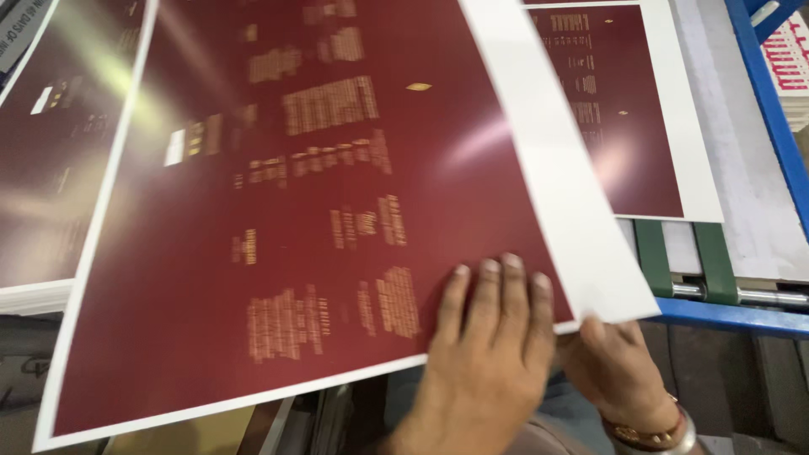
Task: The person picks up large printed sheets one by one from a stack and feeds them into a printing or finishing machine.
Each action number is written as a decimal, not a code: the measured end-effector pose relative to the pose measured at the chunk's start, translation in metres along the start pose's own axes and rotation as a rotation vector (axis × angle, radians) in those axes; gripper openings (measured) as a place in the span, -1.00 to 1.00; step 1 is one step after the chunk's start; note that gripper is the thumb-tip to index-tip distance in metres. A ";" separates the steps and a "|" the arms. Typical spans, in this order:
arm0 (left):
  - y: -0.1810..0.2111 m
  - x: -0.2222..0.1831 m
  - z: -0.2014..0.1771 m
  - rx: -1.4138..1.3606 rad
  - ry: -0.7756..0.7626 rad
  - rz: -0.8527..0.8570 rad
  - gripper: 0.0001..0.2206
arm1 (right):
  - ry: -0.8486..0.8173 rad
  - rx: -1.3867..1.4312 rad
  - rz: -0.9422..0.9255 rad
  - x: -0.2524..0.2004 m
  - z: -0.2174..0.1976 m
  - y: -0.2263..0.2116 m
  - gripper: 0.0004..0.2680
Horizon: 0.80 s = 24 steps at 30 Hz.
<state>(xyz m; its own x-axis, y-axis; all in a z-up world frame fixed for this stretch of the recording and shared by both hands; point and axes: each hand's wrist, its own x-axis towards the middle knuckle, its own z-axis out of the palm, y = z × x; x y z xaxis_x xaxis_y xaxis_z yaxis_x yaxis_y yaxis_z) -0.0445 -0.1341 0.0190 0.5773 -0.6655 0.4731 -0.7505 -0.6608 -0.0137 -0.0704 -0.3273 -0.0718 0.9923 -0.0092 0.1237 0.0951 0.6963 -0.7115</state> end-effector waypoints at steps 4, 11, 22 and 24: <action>-0.004 -0.014 -0.018 -0.167 -0.070 -0.013 -0.40 | 0.462 -0.072 -0.043 0.013 -0.024 0.000 -0.72; -0.069 -0.042 -0.048 0.125 0.015 -0.072 -0.52 | 0.823 -0.278 -0.214 0.008 -0.151 -0.024 -0.77; -0.124 -0.037 -0.052 0.302 0.041 -0.474 -0.55 | 1.291 -0.394 -0.367 -0.052 -0.260 -0.039 -0.88; -0.122 -0.039 -0.053 0.330 0.045 -0.481 -0.58 | 1.330 -0.476 -0.370 -0.059 -0.268 -0.032 -0.87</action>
<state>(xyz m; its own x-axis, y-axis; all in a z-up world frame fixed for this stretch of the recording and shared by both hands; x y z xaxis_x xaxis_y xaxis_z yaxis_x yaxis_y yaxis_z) 0.0072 -0.0087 0.0491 0.8086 -0.2530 0.5312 -0.2629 -0.9631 -0.0585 -0.1106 -0.5417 -0.2413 0.2200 -0.9582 -0.1830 0.1110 0.2110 -0.9712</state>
